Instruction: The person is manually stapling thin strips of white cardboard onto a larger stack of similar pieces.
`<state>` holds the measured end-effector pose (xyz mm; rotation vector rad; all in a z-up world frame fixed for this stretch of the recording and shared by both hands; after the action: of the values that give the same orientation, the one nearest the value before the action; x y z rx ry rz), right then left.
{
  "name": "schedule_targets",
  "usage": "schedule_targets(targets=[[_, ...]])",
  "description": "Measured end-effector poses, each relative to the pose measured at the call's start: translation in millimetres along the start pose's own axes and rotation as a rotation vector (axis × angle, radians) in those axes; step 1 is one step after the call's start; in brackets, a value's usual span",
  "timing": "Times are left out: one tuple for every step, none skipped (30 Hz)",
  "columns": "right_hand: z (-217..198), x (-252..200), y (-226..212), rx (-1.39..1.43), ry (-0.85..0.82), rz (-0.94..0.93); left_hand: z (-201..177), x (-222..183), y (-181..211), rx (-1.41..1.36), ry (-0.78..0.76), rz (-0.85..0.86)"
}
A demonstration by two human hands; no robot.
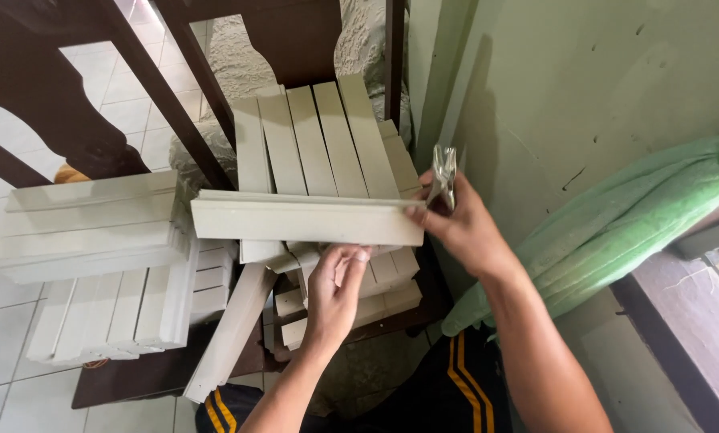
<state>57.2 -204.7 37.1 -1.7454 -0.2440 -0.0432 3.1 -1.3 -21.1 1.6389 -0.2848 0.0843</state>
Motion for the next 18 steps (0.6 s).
schedule_targets(targets=[[5.1,-10.7,1.3,-0.007,0.000,0.003,3.8,-3.1,4.8,-0.007,0.000,-0.001],[9.6,-20.5,2.2,-0.011,0.019,-0.017,7.4,-5.2,8.4,-0.219,0.027,-0.130],[14.3,-30.6,2.9,-0.015,0.037,-0.038,11.0,-7.8,12.1,-0.431,0.054,-0.259],[20.1,-43.2,7.6,-0.021,0.033,-0.039,14.9,-11.4,13.3,-0.437,0.057,-0.256],[26.0,-56.0,11.7,-0.028,0.073,-0.102,18.3,-15.3,14.1,-0.563,0.076,-0.274],[32.3,-69.3,16.1,-0.035,0.109,-0.162,21.5,-20.3,14.6,-0.690,0.097,-0.292],[43.4,-85.2,10.8,-0.041,0.101,-0.163,22.6,-27.7,14.6,-0.697,0.103,-0.290],[53.5,-100.0,4.6,-0.081,0.091,-0.238,24.7,-33.3,15.8,-0.789,0.055,-0.175],[63.6,-114.9,-1.2,-0.121,0.081,-0.313,26.6,-38.9,17.0,-0.878,0.007,-0.059],[72.1,-127.8,6.1,-0.126,0.068,-0.313,22.8,-48.6,17.5,-0.885,0.018,-0.056],[80.3,-140.8,13.3,-0.120,0.056,-0.386,19.9,-58.0,17.3,-0.851,-0.023,-0.107],[88.5,-155.7,21.3,-0.113,0.048,-0.453,17.4,-68.7,16.3,-0.818,-0.067,-0.165],[96.5,-167.9,28.4,-0.116,0.037,-0.446,15.4,-81.4,15.5,-0.825,-0.058,-0.169],[104.3,-182.2,35.1,-0.064,0.035,-0.459,13.5,-94.8,15.3,-0.809,-0.037,-0.123],[111.7,-196.3,41.9,-0.011,0.034,-0.472,11.9,-107.8,15.0,-0.792,-0.016,-0.078],[116.5,-207.1,55.2,-0.012,0.025,-0.460,9.7,-121.0,11.5,-0.798,-0.007,-0.088],[121.7,-218.1,68.7,0.029,-0.013,-0.439,6.9,-134.2,8.2,-0.706,0.028,-0.063],[128.8,-231.4,81.5,0.076,-0.054,-0.413,2.8,-150.2,5.7,-0.610,0.067,-0.045]])
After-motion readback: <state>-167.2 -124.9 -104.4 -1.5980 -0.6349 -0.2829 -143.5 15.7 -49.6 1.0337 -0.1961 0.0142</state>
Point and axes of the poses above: each hand's wrist, its own x-axis towards the middle knuckle, its own z-axis out of the palm, y = z × x, the point moved 1 cm from there along x, towards the middle knuckle, and after that the axes turned 7 degrees about -y, right-handed, at the moved point
